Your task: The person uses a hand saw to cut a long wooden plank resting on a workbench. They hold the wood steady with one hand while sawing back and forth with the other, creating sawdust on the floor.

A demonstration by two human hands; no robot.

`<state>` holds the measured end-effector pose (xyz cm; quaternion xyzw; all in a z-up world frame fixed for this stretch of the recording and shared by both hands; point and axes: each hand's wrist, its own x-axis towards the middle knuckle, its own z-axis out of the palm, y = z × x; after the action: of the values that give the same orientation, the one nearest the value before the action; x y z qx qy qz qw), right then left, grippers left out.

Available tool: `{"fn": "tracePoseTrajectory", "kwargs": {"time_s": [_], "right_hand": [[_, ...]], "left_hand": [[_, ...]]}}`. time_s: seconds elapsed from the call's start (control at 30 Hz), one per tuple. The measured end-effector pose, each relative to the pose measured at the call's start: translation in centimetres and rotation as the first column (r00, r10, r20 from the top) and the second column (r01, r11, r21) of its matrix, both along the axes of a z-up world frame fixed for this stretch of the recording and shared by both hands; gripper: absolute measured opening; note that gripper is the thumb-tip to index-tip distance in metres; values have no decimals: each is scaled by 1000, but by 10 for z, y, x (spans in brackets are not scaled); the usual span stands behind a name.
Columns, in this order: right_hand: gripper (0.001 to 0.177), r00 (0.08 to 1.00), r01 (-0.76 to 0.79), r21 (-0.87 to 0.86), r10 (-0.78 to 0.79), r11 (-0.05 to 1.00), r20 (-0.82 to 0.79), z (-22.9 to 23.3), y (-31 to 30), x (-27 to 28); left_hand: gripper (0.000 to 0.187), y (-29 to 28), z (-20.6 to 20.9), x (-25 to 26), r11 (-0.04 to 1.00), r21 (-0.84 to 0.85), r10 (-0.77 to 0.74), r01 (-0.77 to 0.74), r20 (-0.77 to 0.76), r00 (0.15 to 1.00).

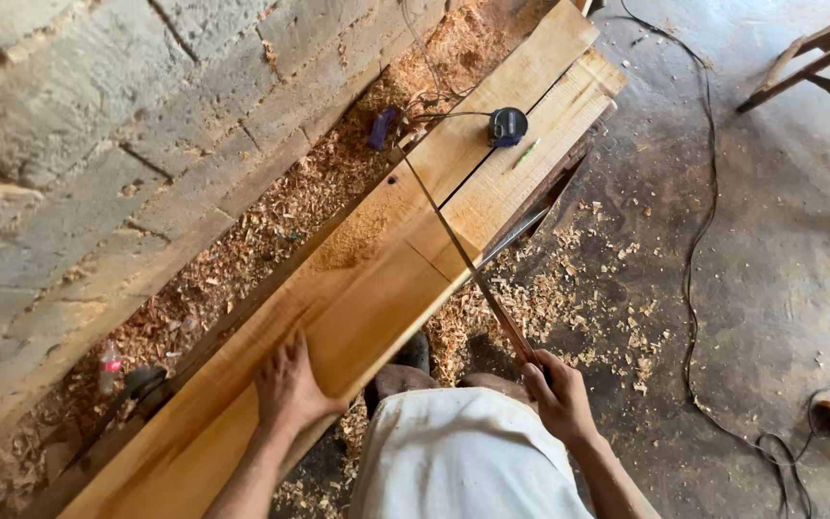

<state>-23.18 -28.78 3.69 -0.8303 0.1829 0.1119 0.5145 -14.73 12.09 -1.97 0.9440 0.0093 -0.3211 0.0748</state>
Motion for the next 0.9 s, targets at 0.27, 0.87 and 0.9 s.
{"fn": "tracePoseTrajectory", "kwargs": {"time_s": [0.27,0.87,0.9], "right_hand": [[21,996,-13,37,10,999,91,8,-1,7],[31,965,-255,142,243,957,95,41,-3,48],[32,954,-297,97,290,950,80,47,-4,51]], "left_hand": [[119,45,-8,32,851,-361,168,-381,-501,849],[87,-52,35,43,885,-453,190,112,569,800],[91,-63,27,48,896,-435,177,91,536,825]]}}
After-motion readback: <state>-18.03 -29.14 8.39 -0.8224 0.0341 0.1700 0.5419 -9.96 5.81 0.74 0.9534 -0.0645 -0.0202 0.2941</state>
